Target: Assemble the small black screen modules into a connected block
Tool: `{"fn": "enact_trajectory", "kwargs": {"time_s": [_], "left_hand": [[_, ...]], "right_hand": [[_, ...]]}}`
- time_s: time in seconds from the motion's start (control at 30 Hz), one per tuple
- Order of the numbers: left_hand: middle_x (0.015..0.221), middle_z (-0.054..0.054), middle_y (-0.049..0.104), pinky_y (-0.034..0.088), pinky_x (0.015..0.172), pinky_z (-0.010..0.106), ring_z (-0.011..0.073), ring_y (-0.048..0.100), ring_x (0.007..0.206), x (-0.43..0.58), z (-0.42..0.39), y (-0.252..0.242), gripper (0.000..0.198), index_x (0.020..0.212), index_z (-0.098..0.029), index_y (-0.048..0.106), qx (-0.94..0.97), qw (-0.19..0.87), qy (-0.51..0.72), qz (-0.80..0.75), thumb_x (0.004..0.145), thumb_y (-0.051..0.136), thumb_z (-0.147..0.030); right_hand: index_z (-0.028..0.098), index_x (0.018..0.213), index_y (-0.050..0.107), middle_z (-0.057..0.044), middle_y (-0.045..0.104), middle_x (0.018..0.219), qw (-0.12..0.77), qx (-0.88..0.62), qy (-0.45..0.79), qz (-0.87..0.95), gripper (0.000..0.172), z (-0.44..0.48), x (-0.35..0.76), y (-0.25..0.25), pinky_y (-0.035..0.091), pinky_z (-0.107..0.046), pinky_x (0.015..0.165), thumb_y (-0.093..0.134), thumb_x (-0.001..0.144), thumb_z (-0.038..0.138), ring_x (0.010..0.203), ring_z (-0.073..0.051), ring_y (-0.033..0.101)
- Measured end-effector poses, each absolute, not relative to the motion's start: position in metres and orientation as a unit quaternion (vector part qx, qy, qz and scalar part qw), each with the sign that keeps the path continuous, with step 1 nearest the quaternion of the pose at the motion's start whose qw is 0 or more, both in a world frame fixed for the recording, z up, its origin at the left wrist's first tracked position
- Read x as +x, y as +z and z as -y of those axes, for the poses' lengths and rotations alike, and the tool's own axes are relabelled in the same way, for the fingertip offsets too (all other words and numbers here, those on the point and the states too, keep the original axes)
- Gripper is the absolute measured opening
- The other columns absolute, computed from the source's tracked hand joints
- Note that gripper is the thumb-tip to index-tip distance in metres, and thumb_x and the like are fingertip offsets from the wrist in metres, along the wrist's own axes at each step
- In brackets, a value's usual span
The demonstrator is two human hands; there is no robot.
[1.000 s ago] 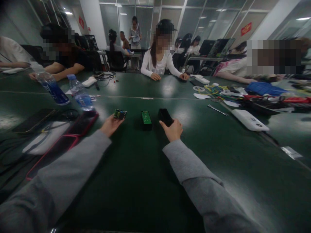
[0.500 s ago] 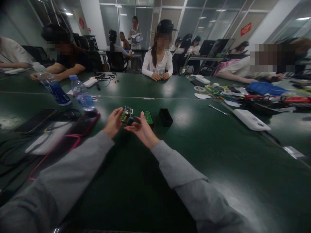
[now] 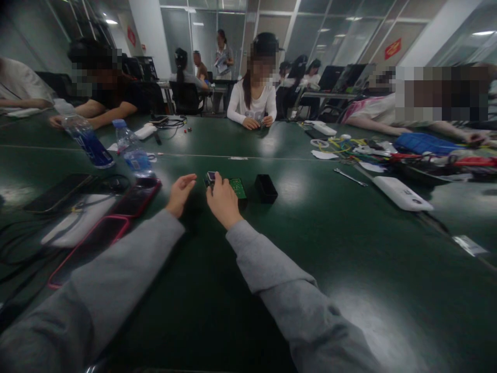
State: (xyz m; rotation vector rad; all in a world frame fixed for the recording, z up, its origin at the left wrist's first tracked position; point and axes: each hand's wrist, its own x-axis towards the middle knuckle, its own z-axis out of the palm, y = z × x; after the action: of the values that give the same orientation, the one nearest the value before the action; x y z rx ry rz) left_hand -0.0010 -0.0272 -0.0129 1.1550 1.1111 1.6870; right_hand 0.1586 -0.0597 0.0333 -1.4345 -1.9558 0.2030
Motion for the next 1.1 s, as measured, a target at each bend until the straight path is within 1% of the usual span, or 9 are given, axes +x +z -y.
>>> {"fn": "enact_trajectory", "kwargs": {"time_s": [0.13, 0.23, 0.37, 0.43, 0.57, 0.7, 0.83, 0.97, 1.1], "left_hand": [[0.108, 0.008, 0.072, 0.044, 0.105, 0.040, 0.0183, 0.065, 0.103, 0.000, 0.028, -0.015, 0.020, 0.099, -0.018, 0.073, 0.496, 0.381, 0.639, -0.448, 0.082, 0.066, -0.011], [0.105, 0.007, 0.072, 0.044, 0.105, 0.041, 0.0188, 0.066, 0.102, 0.003, 0.030, -0.013, 0.023, 0.097, -0.019, 0.074, 0.517, 0.379, 0.625, -0.446, 0.080, 0.064, -0.006], [0.105, 0.007, 0.073, 0.043, 0.106, 0.041, 0.0193, 0.067, 0.102, 0.003, 0.028, -0.015, 0.027, 0.097, -0.019, 0.074, 0.531, 0.399, 0.610, -0.432, 0.079, 0.062, -0.002], [0.107, 0.007, 0.073, 0.043, 0.107, 0.041, 0.0194, 0.066, 0.105, 0.002, 0.025, -0.018, 0.029, 0.099, -0.018, 0.074, 0.534, 0.406, 0.607, -0.425, 0.080, 0.060, -0.002], [0.116, 0.009, 0.070, 0.041, 0.108, 0.042, 0.0200, 0.064, 0.113, 0.001, 0.028, -0.019, 0.030, 0.110, -0.020, 0.071, 0.551, 0.384, 0.605, -0.427, 0.087, 0.057, -0.007], [0.121, 0.009, 0.069, 0.041, 0.107, 0.046, 0.0232, 0.061, 0.116, 0.008, 0.044, -0.006, 0.029, 0.117, -0.023, 0.068, 0.631, 0.283, 0.566, -0.448, 0.090, 0.059, -0.016], [0.131, 0.009, 0.065, 0.035, 0.112, 0.049, 0.0267, 0.053, 0.128, 0.017, 0.058, 0.004, 0.033, 0.121, -0.025, 0.065, 0.788, 0.146, 0.451, -0.392, 0.089, 0.064, -0.026], [0.136, 0.008, 0.062, 0.035, 0.111, 0.050, 0.0272, 0.049, 0.133, 0.021, 0.062, 0.005, 0.037, 0.125, -0.024, 0.061, 0.850, 0.077, 0.345, -0.390, 0.089, 0.064, -0.032], [0.129, 0.006, 0.065, 0.034, 0.111, 0.051, 0.0259, 0.050, 0.130, 0.016, 0.061, 0.006, 0.028, 0.118, -0.023, 0.065, 0.836, 0.044, 0.337, -0.430, 0.092, 0.059, -0.029]], "right_hand": [[0.005, 0.139, 0.043, -0.026, 0.055, 0.109, 0.281, -0.567, -0.014, 0.774, 0.049, 0.059, 0.144, 0.022, 0.051, -0.052, 0.076, 0.042, 0.094, 0.023, 0.096, -0.037, 0.059], [0.004, 0.138, 0.043, -0.027, 0.055, 0.109, 0.280, -0.567, -0.015, 0.775, 0.048, 0.056, 0.136, 0.013, 0.050, -0.053, 0.077, 0.041, 0.095, 0.024, 0.097, -0.036, 0.058], [-0.001, 0.138, 0.042, -0.029, 0.053, 0.113, 0.254, -0.572, 0.006, 0.780, 0.056, 0.057, 0.133, 0.014, 0.050, -0.052, 0.081, 0.052, 0.095, 0.033, 0.100, -0.037, 0.057], [0.002, 0.137, 0.045, -0.026, 0.052, 0.114, 0.266, -0.556, 0.001, 0.787, 0.055, 0.061, 0.139, 0.022, 0.050, -0.052, 0.083, 0.053, 0.095, 0.037, 0.102, -0.037, 0.055], [0.011, 0.135, 0.048, -0.021, 0.050, 0.119, 0.343, -0.528, -0.064, 0.775, 0.043, 0.070, 0.177, 0.036, 0.047, -0.055, 0.091, 0.045, 0.098, 0.032, 0.111, -0.036, 0.051], [0.005, 0.141, 0.039, -0.025, 0.047, 0.130, 0.380, -0.537, -0.066, 0.750, 0.065, 0.071, 0.225, 0.017, 0.043, -0.059, 0.098, 0.054, 0.094, 0.047, 0.124, -0.039, 0.044], [0.000, 0.141, 0.037, -0.029, 0.050, 0.132, 0.391, -0.539, 0.029, 0.746, 0.082, 0.063, 0.243, -0.017, 0.044, -0.054, 0.102, 0.067, 0.084, 0.051, 0.125, -0.038, 0.050], [0.003, 0.135, 0.045, -0.024, 0.063, 0.119, 0.394, -0.581, 0.118, 0.703, 0.071, 0.058, 0.240, -0.021, 0.052, -0.050, 0.092, 0.071, 0.080, 0.040, 0.107, -0.036, 0.064], [0.006, 0.131, 0.050, -0.019, 0.067, 0.111, 0.416, -0.585, 0.107, 0.688, 0.059, 0.062, 0.240, -0.010, 0.055, -0.048, 0.087, 0.068, 0.079, 0.028, 0.097, -0.033, 0.068]]}}
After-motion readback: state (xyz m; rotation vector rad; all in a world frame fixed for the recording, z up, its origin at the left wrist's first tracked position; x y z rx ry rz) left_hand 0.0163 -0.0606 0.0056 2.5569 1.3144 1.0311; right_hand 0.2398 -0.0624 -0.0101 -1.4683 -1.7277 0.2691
